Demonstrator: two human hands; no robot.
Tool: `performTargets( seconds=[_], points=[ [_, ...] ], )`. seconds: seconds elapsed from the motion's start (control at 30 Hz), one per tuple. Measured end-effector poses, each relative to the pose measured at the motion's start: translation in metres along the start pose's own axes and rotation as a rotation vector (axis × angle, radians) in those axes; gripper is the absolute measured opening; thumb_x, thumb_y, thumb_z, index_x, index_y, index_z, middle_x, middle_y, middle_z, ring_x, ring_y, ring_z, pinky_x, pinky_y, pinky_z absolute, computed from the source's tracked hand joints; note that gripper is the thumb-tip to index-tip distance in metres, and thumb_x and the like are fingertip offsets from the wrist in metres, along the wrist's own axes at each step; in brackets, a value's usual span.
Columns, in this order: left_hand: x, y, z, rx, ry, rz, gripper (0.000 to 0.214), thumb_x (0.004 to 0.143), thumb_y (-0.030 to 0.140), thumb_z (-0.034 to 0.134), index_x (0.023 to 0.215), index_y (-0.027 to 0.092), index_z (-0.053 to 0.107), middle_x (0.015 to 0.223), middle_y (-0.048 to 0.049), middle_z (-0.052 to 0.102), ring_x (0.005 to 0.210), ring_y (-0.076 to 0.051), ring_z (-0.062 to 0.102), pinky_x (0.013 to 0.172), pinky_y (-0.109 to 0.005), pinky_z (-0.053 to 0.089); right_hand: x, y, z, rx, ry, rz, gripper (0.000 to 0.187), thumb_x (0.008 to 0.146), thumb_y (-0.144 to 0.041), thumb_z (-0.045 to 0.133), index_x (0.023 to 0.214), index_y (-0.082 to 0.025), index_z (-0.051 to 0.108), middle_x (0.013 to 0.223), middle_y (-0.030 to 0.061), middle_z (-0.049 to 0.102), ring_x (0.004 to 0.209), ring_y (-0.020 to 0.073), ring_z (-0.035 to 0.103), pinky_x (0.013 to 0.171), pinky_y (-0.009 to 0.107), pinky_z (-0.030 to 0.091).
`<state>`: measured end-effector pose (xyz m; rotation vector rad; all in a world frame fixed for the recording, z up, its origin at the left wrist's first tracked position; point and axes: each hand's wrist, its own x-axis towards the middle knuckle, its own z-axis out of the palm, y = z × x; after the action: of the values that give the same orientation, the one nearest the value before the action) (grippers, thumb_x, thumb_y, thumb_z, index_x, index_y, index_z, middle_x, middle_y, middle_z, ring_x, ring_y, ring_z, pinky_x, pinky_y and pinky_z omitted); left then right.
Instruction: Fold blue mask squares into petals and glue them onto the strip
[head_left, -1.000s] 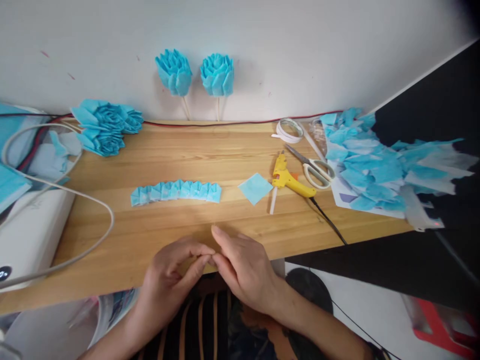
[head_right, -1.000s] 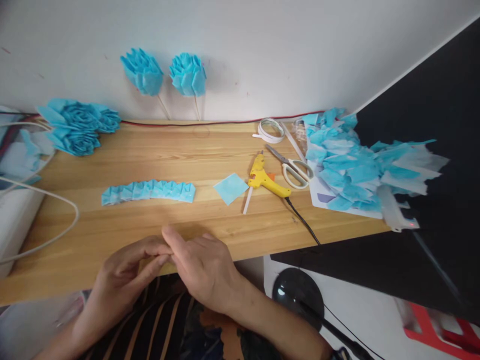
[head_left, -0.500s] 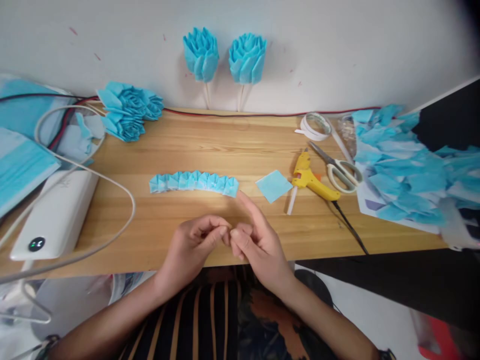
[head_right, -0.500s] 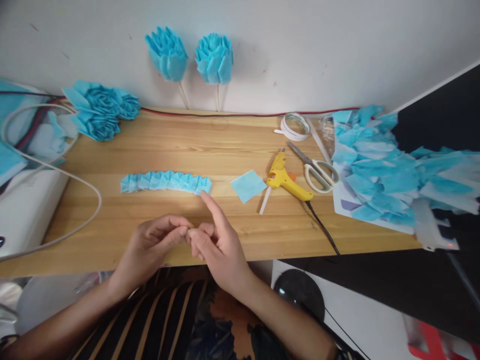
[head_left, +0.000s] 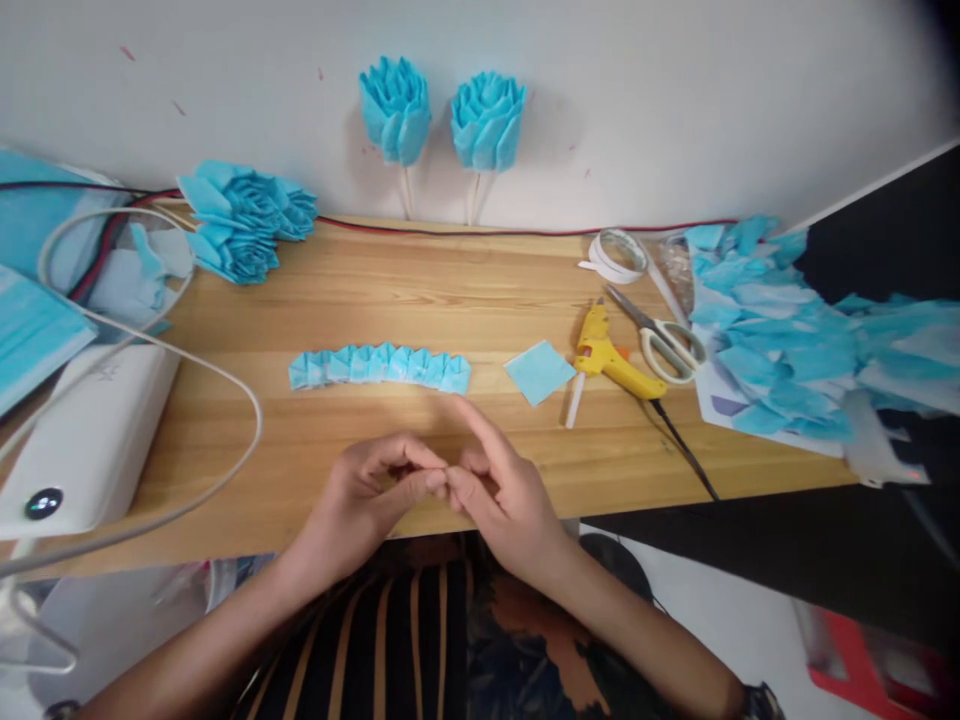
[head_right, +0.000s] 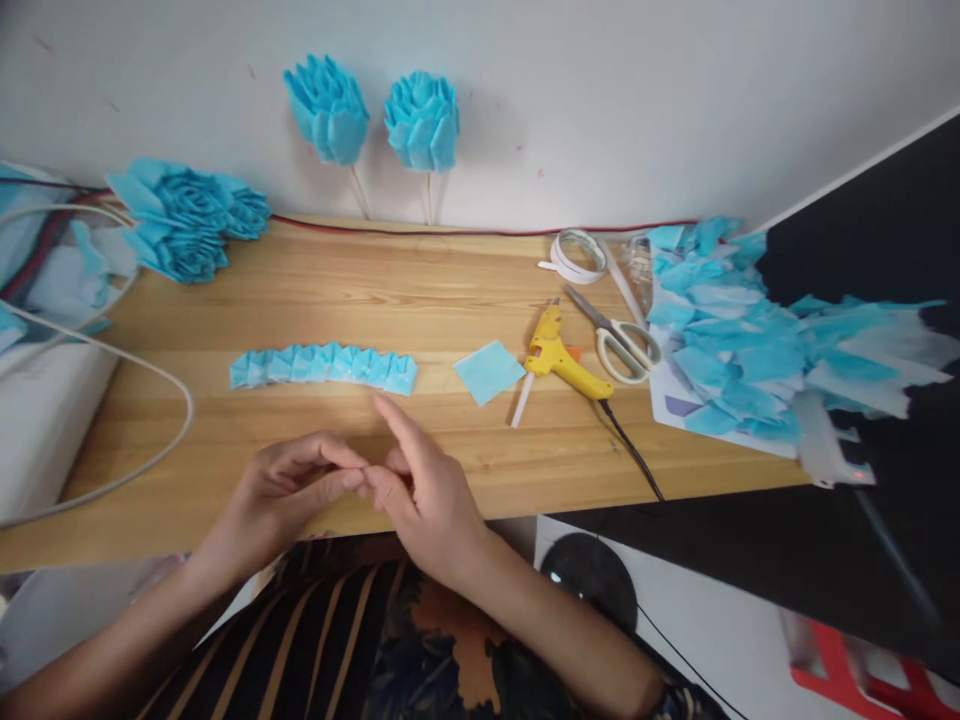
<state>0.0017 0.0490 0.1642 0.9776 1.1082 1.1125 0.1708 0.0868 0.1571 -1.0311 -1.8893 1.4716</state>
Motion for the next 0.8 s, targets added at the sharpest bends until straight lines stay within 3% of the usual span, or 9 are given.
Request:
performTargets(
  seconds=[0.17,0.27,0.4,0.53,0.7,0.8],
  points=[
    [-0.006,-0.003,-0.014,-0.005,0.115,-0.033,0.018,0.091,0.029,0.066,0.076,0.019,0.066,0.068,0.0025,0.064,0.065,-0.009,0.057,0.065,-0.019,0.046,-0.007,0.001,-0.001,-0.451,0.016,-0.358,0.059,0.102,-0.022,0.043,0.156,-0.026,0.022,0.076,-0.0012,0.067,0.068,0.0161,0.062,0.066,0.03,0.051],
    [-0.007,-0.002,-0.017,0.071,0.158,0.009,0.02,0.092,0.033,0.065,0.077,0.019,0.063,0.066,0.0032,0.06,0.063,-0.009,0.054,0.063,-0.02,0.043,-0.006,0.003,-0.019,-0.661,0.023,-0.492,0.055,0.101,-0.02,0.046,0.153,-0.022,0.028,0.086,0.0026,0.072,0.079,0.019,0.066,0.075,0.034,0.053],
    [-0.011,0.002,-0.015,0.23,0.1,0.052,0.025,0.094,0.035,0.059,0.075,0.019,0.06,0.065,0.002,0.059,0.063,-0.011,0.054,0.061,-0.022,0.043,0.004,0.011,-0.067,-0.959,0.13,-0.398,0.038,0.099,-0.02,0.048,0.137,-0.014,0.05,0.108,0.0141,0.073,0.096,0.0267,0.067,0.083,0.044,0.054],
    [-0.016,-0.001,-0.013,0.304,0.07,0.076,0.031,0.1,0.038,0.048,0.075,0.019,0.054,0.067,0.0021,0.055,0.064,-0.011,0.052,0.062,-0.023,0.041,0.013,0.017,-0.099,-1.143,0.176,-0.328,0.032,0.098,-0.019,0.049,0.125,-0.008,0.061,0.105,0.0171,0.073,0.096,0.031,0.067,0.085,0.05,0.054],
    [-0.02,-0.003,-0.015,0.35,0.067,0.057,0.04,0.103,0.039,0.038,0.069,0.019,0.047,0.065,0.002,0.048,0.061,-0.012,0.046,0.06,-0.026,0.037,0.005,0.016,-0.089,-1.057,0.094,-0.434,0.028,0.098,-0.019,0.049,0.121,-0.01,0.064,0.111,0.0129,0.075,0.102,0.0253,0.069,0.101,0.048,0.05],
    [-0.024,-0.002,-0.017,0.368,0.126,0.06,0.044,0.103,0.039,0.038,0.063,0.02,0.042,0.059,0.0028,0.042,0.055,-0.012,0.04,0.053,-0.026,0.033,-0.009,0.02,-0.079,-1.066,-0.005,-0.441,0.039,0.1,-0.028,0.049,0.131,-0.007,0.058,0.125,0.0159,0.07,0.117,0.0271,0.065,0.109,0.05,0.045]
  ],
)
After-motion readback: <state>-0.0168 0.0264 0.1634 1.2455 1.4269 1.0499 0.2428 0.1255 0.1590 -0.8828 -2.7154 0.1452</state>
